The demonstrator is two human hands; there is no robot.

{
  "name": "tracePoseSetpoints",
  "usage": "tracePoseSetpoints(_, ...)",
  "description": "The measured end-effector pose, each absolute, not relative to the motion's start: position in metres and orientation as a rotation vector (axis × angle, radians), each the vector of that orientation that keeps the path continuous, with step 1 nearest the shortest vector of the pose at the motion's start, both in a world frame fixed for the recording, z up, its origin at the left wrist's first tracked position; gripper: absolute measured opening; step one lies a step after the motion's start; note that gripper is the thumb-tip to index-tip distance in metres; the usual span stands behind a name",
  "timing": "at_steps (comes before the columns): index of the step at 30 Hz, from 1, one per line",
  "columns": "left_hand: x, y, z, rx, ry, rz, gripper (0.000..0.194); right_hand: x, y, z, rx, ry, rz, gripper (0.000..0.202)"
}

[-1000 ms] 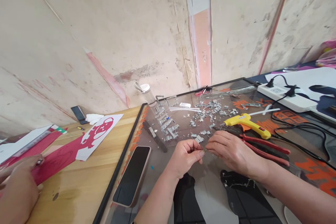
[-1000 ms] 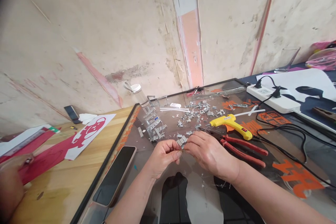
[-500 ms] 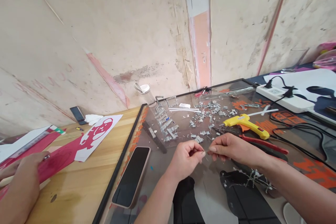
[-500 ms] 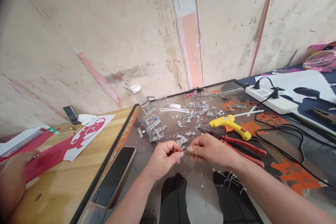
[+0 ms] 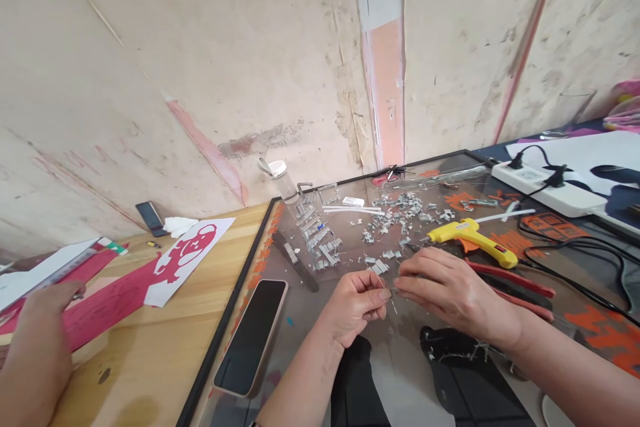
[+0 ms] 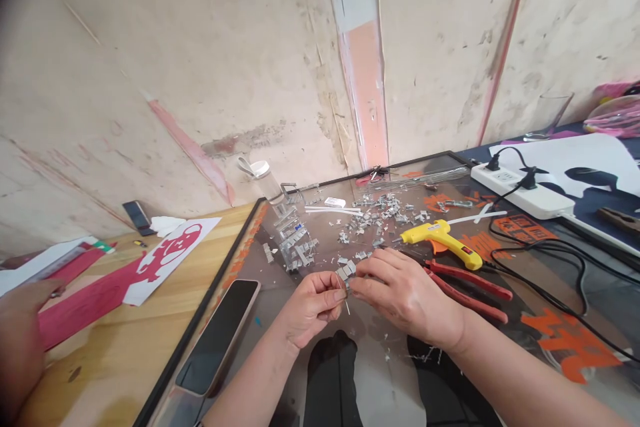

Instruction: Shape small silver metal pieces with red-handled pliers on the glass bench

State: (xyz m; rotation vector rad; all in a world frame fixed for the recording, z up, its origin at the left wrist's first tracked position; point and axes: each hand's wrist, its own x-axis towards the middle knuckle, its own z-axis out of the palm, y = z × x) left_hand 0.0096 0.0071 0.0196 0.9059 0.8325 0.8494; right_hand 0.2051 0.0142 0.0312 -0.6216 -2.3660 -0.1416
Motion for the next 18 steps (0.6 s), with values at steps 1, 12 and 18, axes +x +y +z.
tracePoseSetpoints(1,0.010,0.007,0.020,0.916,0.837,0.847,0.036,0.205,0.014,0.032,-0.618,-2.365,-0.141,0.016)
tracePoseSetpoints(12,0.007,0.007,0.014,1.163,0.906,0.826,0.029,0.204,0.011,0.036,-0.727,-2.453,0.036,0.017)
tracePoseSetpoints(18,0.010,-0.001,0.023,1.529,1.030,0.861,0.012,0.196,0.012,0.034,-0.983,-2.109,0.869,0.023)
